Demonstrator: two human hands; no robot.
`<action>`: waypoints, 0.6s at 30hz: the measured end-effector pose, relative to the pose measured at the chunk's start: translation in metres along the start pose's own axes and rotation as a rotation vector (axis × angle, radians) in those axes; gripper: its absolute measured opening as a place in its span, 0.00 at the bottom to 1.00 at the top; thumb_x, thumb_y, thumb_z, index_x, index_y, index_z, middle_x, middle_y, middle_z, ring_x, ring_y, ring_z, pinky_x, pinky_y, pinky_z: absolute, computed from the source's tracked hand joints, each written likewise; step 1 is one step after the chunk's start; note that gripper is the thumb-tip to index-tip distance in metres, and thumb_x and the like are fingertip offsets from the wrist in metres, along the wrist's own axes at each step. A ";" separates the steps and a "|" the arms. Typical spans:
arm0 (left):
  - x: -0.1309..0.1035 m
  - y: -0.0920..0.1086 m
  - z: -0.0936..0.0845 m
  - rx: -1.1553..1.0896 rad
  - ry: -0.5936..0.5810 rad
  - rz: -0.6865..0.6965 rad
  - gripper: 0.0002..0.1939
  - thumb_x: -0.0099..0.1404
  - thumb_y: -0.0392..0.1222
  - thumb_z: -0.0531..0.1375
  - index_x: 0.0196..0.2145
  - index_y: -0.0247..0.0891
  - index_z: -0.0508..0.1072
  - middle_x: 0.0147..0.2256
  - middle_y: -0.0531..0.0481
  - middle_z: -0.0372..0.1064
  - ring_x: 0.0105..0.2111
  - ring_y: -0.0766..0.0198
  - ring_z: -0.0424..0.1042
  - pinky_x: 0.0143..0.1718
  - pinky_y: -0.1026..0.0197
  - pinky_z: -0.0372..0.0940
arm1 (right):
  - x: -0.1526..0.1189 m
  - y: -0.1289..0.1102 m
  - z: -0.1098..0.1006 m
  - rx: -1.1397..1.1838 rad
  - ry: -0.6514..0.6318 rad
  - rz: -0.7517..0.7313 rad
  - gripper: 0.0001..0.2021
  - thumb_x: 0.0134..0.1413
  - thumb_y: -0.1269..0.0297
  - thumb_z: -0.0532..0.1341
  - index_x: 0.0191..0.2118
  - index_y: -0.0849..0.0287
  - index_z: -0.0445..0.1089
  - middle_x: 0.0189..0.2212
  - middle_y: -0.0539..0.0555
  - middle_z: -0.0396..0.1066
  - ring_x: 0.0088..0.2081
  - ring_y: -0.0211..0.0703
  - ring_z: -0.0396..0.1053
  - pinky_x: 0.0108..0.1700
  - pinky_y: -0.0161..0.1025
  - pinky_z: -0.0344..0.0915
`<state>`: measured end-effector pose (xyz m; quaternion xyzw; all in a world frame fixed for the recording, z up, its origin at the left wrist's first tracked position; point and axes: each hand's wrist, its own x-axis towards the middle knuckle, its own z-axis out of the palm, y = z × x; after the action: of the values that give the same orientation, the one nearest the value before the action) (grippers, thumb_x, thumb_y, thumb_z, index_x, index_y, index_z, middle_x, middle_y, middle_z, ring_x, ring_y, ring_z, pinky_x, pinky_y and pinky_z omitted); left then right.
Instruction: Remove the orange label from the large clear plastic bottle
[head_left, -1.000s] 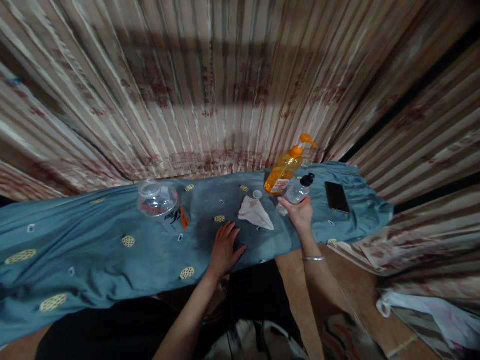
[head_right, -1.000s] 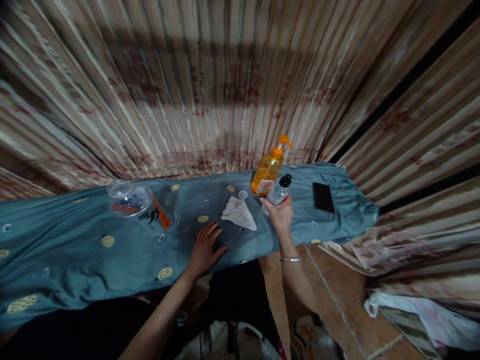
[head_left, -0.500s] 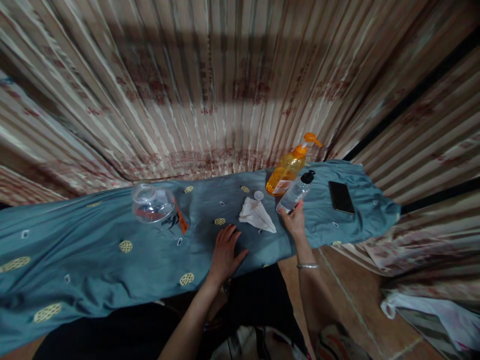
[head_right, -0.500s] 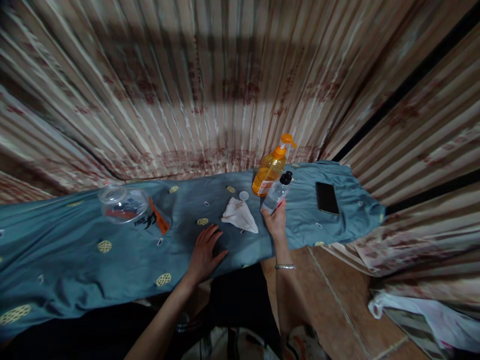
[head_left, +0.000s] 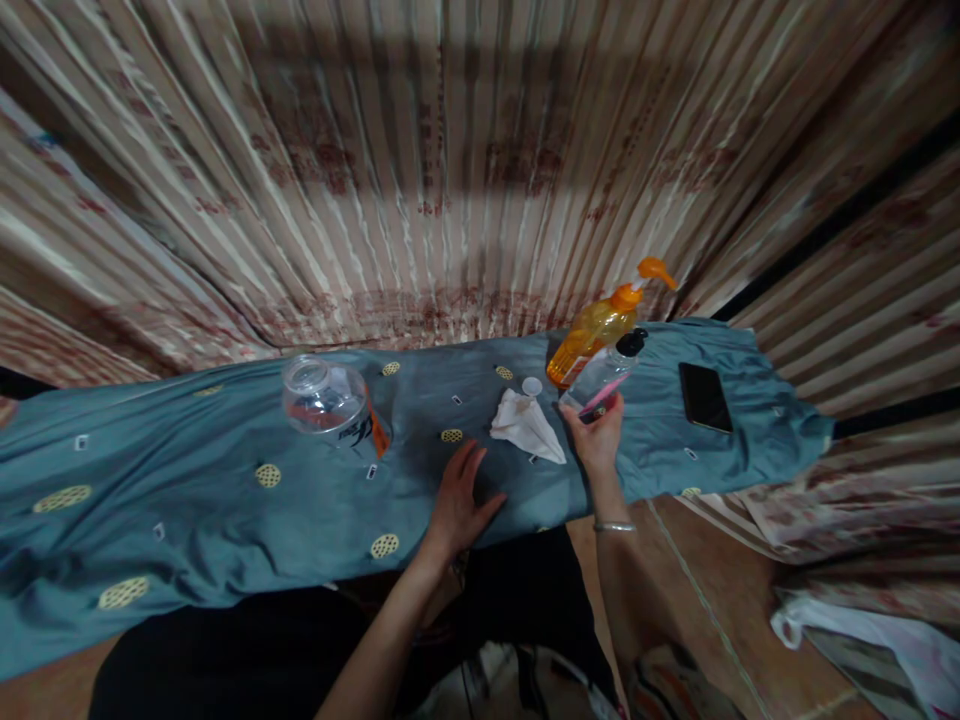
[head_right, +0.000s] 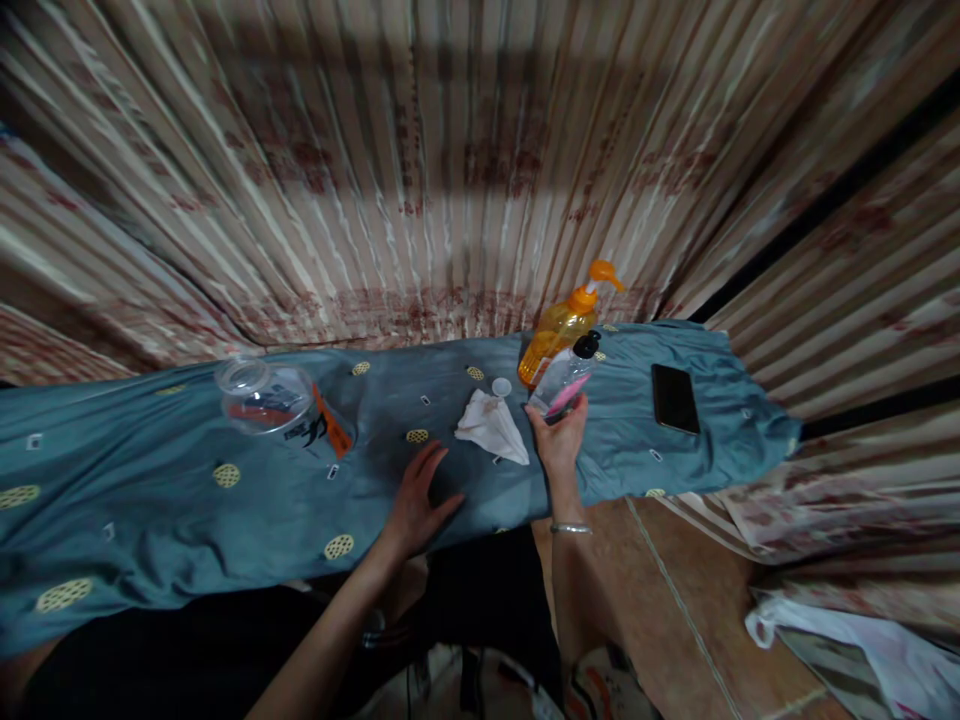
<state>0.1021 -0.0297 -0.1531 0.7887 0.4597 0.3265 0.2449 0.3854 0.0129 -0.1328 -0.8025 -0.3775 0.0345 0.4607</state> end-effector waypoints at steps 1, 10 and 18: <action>-0.003 0.000 -0.004 -0.011 0.027 -0.013 0.35 0.66 0.47 0.69 0.68 0.41 0.65 0.69 0.34 0.65 0.69 0.41 0.68 0.68 0.36 0.67 | -0.010 0.000 -0.006 -0.013 0.030 -0.046 0.48 0.54 0.41 0.66 0.69 0.71 0.54 0.66 0.80 0.62 0.69 0.69 0.62 0.69 0.64 0.62; -0.055 -0.018 -0.081 -0.022 0.359 -0.209 0.34 0.70 0.52 0.65 0.69 0.45 0.61 0.67 0.36 0.65 0.67 0.41 0.68 0.69 0.34 0.65 | -0.041 -0.040 0.004 -0.131 -0.282 -0.459 0.29 0.70 0.58 0.53 0.71 0.66 0.58 0.67 0.73 0.66 0.70 0.61 0.64 0.69 0.62 0.64; -0.043 -0.050 -0.126 -0.030 0.601 -0.366 0.57 0.59 0.52 0.74 0.74 0.38 0.46 0.75 0.31 0.47 0.76 0.29 0.49 0.75 0.27 0.47 | 0.022 -0.090 0.054 -0.363 -0.508 -0.341 0.16 0.57 0.70 0.68 0.51 0.69 0.76 0.51 0.76 0.78 0.55 0.64 0.77 0.60 0.55 0.69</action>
<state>-0.0347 -0.0339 -0.1160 0.5582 0.6402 0.5014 0.1650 0.3277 0.0915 -0.0889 -0.7626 -0.6085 0.0879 0.2012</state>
